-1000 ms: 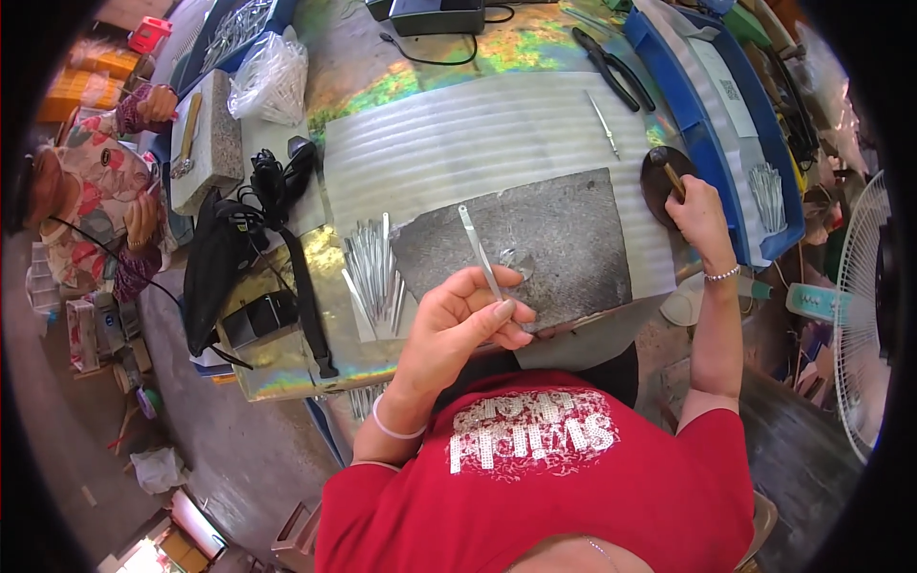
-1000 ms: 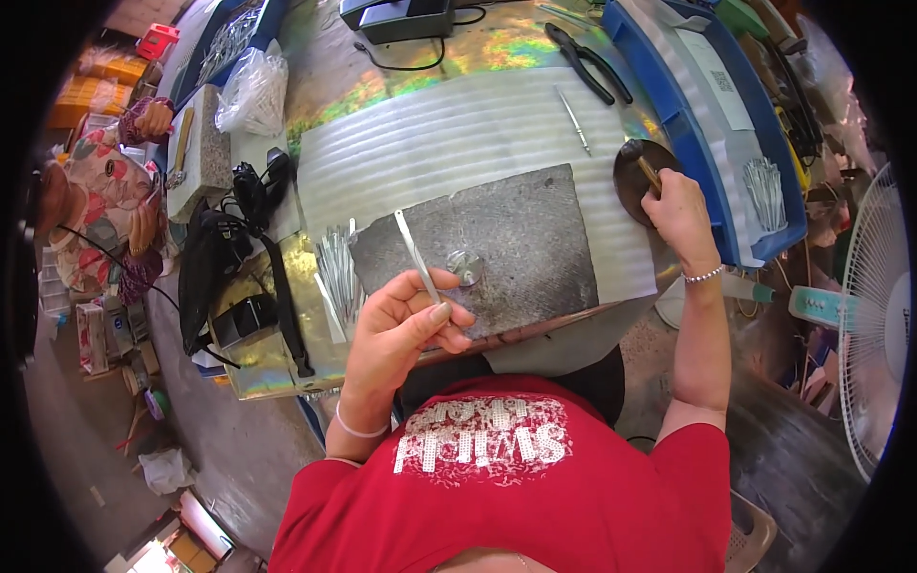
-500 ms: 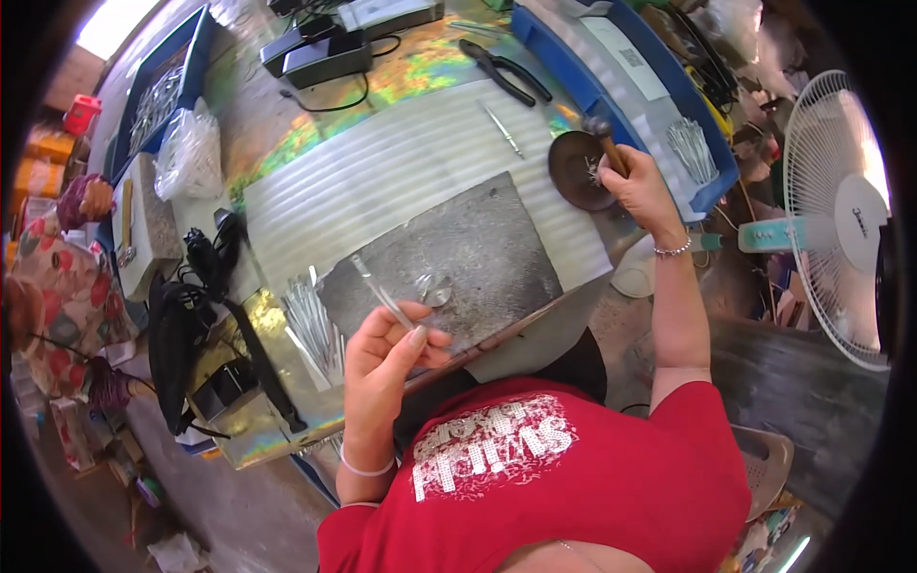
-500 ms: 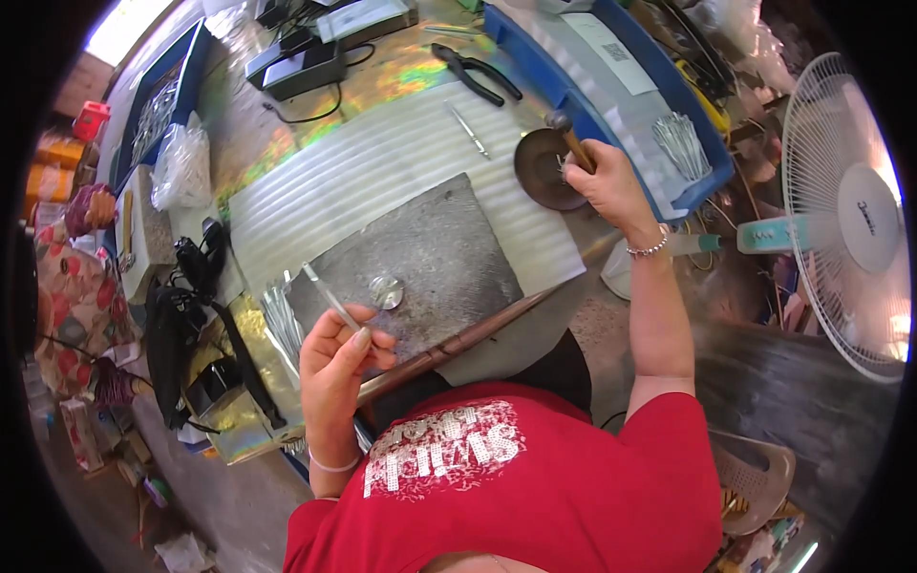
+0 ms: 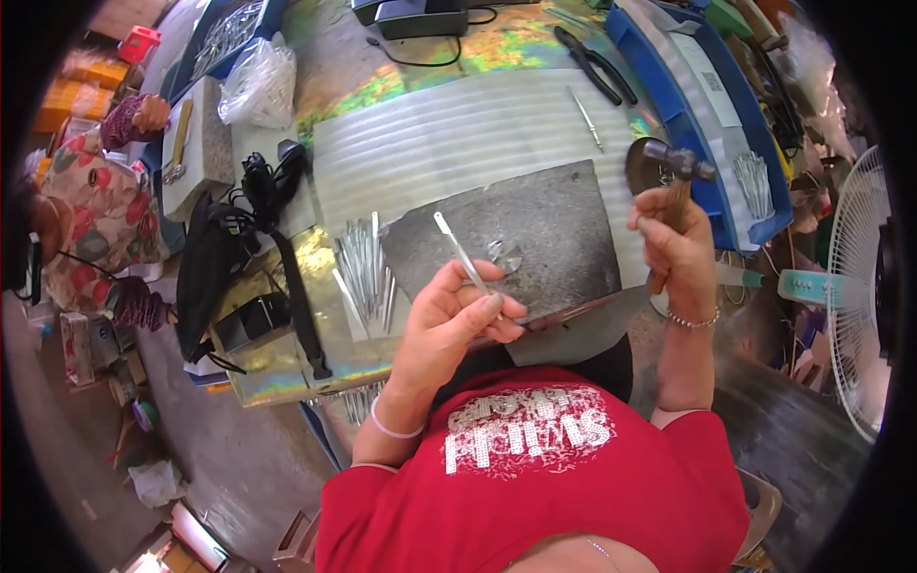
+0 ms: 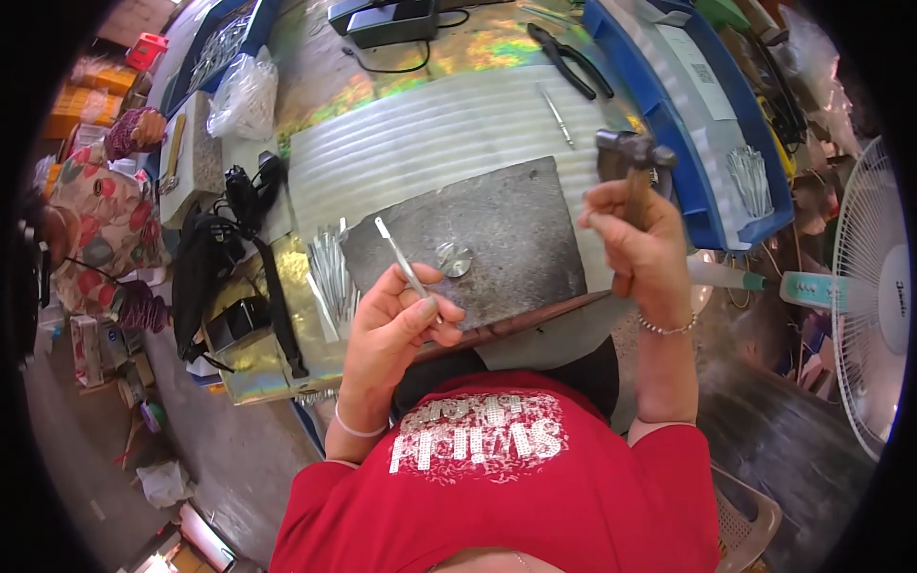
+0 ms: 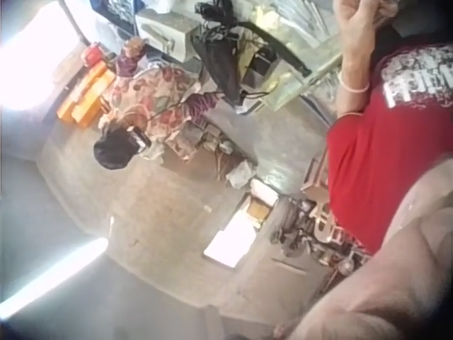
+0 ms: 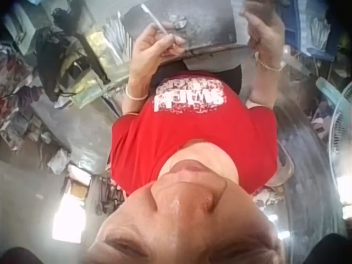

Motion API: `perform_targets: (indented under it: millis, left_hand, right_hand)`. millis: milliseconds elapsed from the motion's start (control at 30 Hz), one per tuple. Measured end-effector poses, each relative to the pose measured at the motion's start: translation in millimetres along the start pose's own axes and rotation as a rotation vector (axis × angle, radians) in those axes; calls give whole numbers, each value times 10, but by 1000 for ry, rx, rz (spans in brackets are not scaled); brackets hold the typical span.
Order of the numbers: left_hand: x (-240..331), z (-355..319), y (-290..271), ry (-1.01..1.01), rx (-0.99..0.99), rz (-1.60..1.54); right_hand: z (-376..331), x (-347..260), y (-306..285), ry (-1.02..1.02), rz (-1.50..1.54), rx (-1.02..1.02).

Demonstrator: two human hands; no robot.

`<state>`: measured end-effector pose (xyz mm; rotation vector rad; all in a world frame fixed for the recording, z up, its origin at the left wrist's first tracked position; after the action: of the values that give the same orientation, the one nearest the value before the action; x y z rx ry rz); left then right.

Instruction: Stamping patterns or identifiers onto metal pieces using a hammer and a punch.

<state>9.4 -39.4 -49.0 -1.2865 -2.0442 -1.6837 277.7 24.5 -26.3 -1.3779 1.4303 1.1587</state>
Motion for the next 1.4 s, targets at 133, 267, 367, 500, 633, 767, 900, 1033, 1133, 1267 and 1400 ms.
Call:
perform_targets:
  millis: [133,267,367,500,633,767,900,1033,1133,1267,1400]
  left_hand:
    - [-18,-45,-47,-48,-36,-120]
    - [-33,-73,-104,-62,-105,-227]
    - [-36,-87,-114,-31,-113,-273]
    - [-84,-81,-179,14,-94,-306]
    - [-80,-53,-149,26,-108,-360]
    - [-99,-36,-117,47,-115,-361]
    - [-71,-44,-94,47,-116,-332]
    - [-51,-61,-83,86,-94,-285]
    - [-42,-66,-50,148,-93,-248]
    - [-27,-86,-44,262,-68,-90]
    - [-40,-124,3,425,-47,130]
  right_hand:
    - [-140,16,463,120,85,-151]
    - [-276,-21,756,154,61,-232]
    - [-373,-48,906,230,30,-352]
    - [-476,-70,1015,227,122,-467]
    - [-526,-2,1090,92,74,-494]
    - [-562,11,1110,35,25,-475]
    - [-559,-36,1114,50,1,-439]
    - [-556,-1,1121,15,16,-400]
    - [-546,14,1119,-29,-51,-414]
    - [-537,33,1130,-54,-50,-385]
    - [-529,30,1132,-37,-58,-378]
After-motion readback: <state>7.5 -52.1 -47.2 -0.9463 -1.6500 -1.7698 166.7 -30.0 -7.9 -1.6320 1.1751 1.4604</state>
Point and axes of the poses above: each hand's wrist, its own z-axis towards the middle knuckle, its own y-axis out of the palm, x = y × z, the point moved 2 cm from there along z, towards the middle knuckle, and after that the axes turned 4 degrees about -z, right-handed, at the moved point
